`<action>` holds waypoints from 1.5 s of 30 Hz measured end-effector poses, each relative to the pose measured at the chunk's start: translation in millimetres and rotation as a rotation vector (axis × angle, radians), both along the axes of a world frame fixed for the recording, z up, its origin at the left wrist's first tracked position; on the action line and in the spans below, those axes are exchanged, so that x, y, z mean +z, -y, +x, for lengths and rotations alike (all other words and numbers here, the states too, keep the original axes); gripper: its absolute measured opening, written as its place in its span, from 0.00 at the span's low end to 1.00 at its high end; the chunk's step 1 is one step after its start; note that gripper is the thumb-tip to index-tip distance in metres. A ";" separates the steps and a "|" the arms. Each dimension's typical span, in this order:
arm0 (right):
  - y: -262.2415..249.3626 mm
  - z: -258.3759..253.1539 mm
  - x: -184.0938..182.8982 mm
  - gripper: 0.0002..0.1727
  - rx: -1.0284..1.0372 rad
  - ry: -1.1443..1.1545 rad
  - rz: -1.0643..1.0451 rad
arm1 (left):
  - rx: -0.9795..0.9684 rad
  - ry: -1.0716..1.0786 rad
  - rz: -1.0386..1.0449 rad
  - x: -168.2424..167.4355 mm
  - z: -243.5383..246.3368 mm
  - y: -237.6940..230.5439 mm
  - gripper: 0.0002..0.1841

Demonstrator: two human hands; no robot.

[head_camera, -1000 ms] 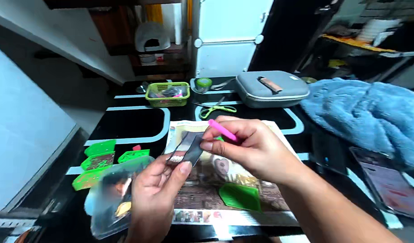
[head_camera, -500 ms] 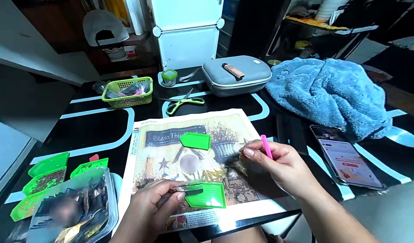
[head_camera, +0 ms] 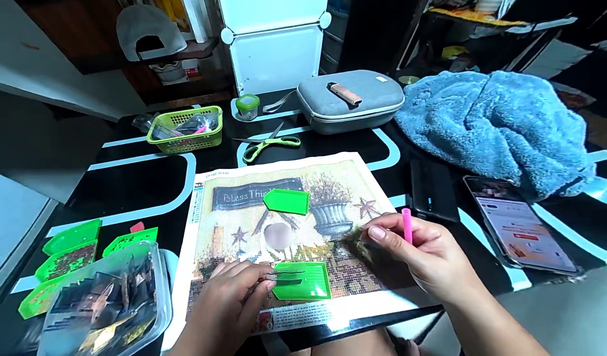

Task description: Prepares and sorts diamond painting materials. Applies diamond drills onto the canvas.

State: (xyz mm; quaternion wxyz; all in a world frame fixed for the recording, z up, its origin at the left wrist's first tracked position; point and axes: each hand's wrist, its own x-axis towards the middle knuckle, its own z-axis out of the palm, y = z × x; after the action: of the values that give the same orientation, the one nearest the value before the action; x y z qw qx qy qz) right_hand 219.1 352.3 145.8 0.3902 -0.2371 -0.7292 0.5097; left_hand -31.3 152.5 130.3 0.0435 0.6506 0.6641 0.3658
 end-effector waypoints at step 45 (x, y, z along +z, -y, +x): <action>61.3 -58.7 -32.0 0.21 0.079 -0.028 0.295 | -0.025 1.404 0.076 4.0 25.2 21.3 0.10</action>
State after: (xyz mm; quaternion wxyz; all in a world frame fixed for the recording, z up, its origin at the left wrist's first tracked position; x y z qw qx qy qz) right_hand 160.4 291.0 113.8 0.4106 -0.1414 -0.7995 0.4151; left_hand -6.1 131.3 134.3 0.4433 0.2694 0.4581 0.7218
